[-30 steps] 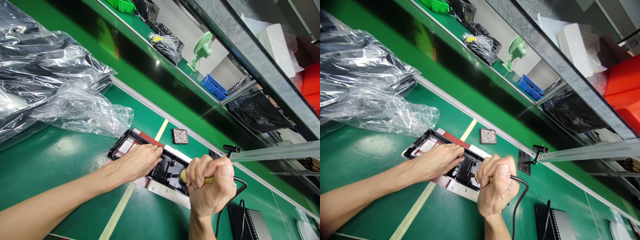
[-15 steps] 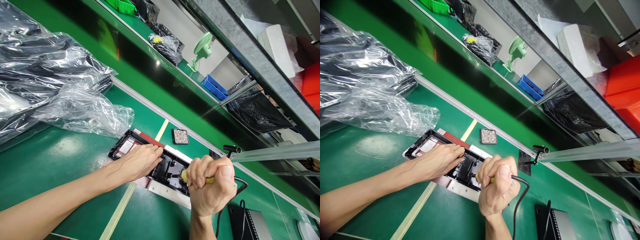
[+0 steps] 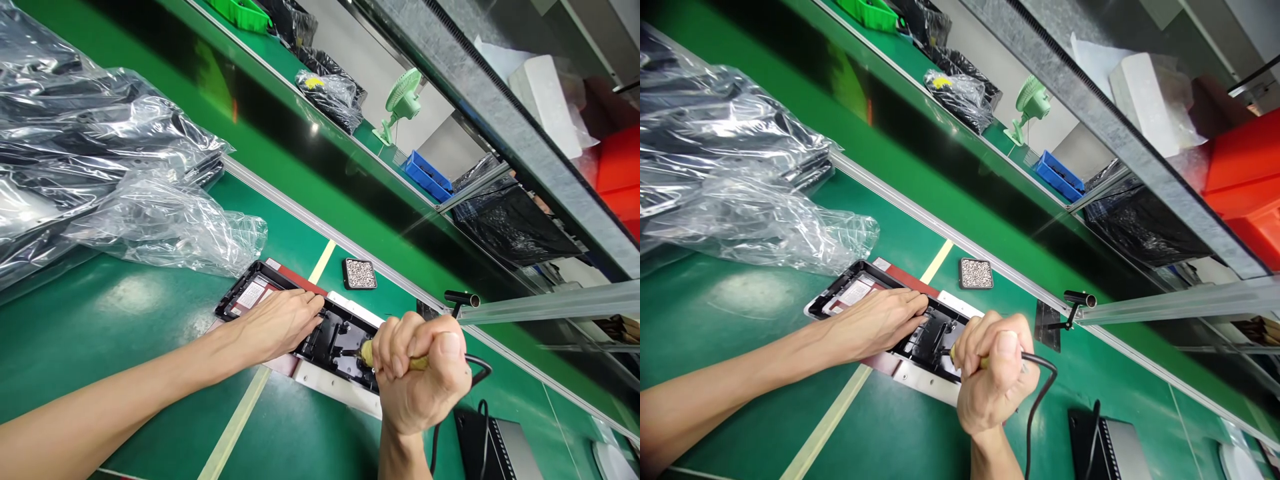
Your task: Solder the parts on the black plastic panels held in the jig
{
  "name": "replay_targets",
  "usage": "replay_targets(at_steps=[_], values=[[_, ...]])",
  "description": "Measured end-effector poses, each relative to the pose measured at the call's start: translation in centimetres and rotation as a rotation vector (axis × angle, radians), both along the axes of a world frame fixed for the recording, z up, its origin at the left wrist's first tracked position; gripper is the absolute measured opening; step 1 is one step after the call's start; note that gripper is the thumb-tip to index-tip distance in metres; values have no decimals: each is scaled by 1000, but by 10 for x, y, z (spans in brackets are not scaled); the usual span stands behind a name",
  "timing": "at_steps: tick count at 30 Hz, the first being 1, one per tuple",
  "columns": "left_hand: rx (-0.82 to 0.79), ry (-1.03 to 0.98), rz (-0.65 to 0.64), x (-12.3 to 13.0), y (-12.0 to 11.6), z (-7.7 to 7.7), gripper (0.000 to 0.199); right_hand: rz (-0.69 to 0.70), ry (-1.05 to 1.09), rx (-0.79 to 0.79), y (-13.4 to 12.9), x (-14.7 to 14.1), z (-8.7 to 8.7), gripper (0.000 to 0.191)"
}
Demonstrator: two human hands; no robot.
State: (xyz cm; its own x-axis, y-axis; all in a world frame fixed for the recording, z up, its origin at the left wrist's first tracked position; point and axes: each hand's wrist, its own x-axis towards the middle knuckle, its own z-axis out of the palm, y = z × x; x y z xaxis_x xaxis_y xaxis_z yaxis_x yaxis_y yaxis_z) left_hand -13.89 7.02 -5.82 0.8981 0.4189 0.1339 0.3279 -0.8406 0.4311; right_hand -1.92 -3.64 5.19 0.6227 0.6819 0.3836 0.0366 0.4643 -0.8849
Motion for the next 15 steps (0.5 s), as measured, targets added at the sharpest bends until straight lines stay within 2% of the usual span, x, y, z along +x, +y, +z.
replay_targets(at_steps=[6,12,15], values=[[12,-11,-4,0,1,-4,19,106,9,-18,-7,7,1,35],[3,-13,-6,0,1,-6,19,403,-30,-62,-16,22,6,30],[2,-16,-2,0,1,-6,19,394,-15,-88,-16,24,6,31]])
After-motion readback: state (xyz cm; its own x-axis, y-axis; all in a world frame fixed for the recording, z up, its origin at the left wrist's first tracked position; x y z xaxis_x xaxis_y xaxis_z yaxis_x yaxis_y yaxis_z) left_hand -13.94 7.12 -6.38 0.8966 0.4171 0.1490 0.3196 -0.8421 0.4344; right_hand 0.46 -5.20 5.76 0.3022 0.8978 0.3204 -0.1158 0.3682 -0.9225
